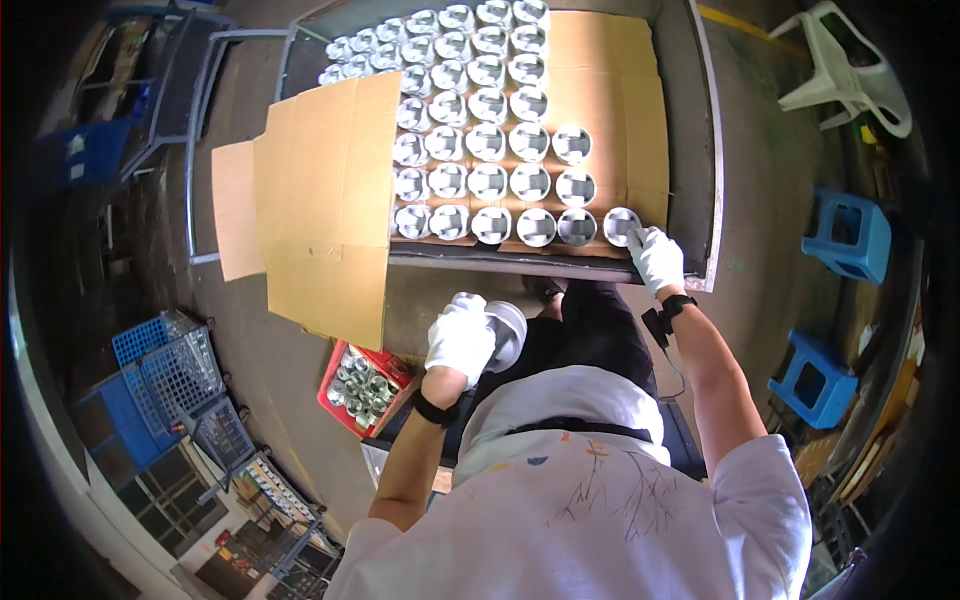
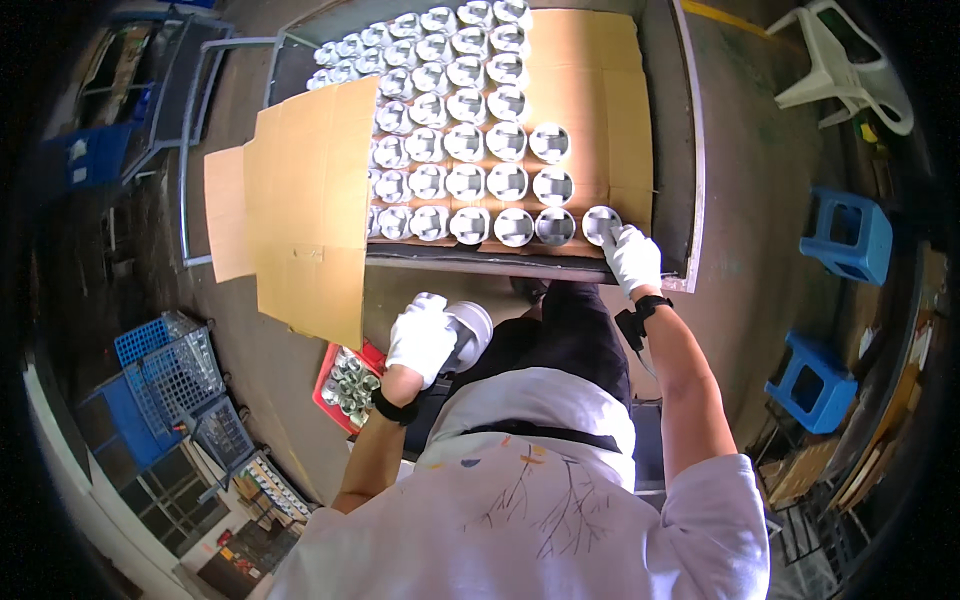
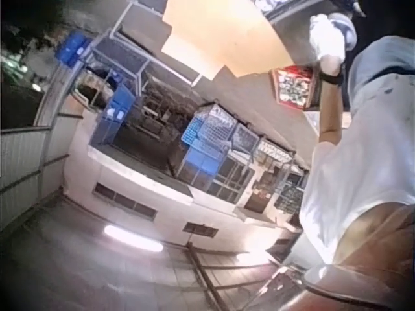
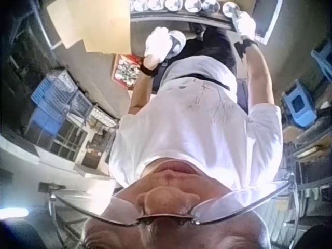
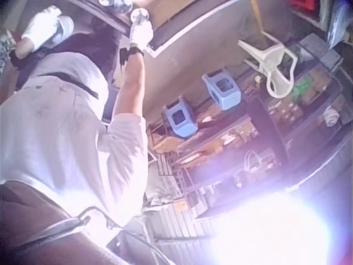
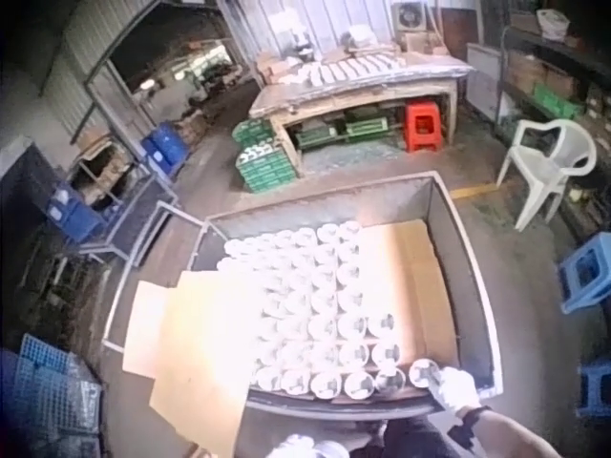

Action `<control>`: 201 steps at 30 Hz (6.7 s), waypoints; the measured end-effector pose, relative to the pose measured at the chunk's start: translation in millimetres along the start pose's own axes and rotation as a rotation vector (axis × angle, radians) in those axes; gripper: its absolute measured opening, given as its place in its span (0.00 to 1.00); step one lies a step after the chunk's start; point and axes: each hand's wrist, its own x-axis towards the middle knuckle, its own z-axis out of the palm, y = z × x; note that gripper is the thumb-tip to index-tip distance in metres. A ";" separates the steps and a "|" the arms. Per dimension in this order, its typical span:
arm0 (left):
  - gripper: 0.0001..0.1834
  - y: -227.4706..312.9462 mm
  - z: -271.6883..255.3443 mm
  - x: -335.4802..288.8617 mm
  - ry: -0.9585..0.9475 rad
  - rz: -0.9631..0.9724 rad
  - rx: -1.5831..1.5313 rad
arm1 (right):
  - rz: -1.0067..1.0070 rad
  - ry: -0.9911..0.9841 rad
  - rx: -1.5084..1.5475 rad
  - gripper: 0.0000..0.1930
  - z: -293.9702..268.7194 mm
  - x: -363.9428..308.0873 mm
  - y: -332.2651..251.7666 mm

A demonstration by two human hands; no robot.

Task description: Arranging metal engine pistons into rows within a large metal container.

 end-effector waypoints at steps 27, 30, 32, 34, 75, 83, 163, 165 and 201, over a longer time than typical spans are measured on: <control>0.14 196.4 -146.1 17.9 0.552 0.496 -0.643 | 0.011 -0.257 0.719 0.15 -149.1 -0.8 42.2; 0.13 147.5 -157.7 29.3 0.265 0.197 -0.672 | 0.174 -0.242 0.885 0.15 -149.3 4.4 66.2; 0.15 79.0 -106.8 66.9 0.322 0.073 -0.807 | 0.223 -0.232 1.007 0.14 -155.1 8.3 68.7; 0.15 10.7 -56.8 106.2 0.219 -0.081 -1.007 | 0.322 -0.254 1.036 0.14 -168.7 9.4 59.7; 0.22 -92.8 139.7 306.2 -0.487 -0.523 -0.621 | 0.866 0.003 1.263 0.12 -6.6 -54.6 -24.7; 0.22 -87.4 142.8 316.6 -0.501 -0.474 -0.435 | 0.900 0.017 1.321 0.13 -15.3 -51.9 -29.5; 0.11 -65.2 38.8 225.0 -0.485 -0.288 -1.456 | 0.741 -0.347 1.423 0.07 -64.1 -41.8 45.3; 0.12 -62.2 48.4 201.9 -0.279 -0.328 -1.490 | 0.723 -0.345 1.369 0.08 -68.6 -34.0 38.6; 0.09 -12.3 107.8 195.6 0.491 -0.463 -0.246 | 0.802 -0.257 0.513 0.07 174.2 87.0 236.6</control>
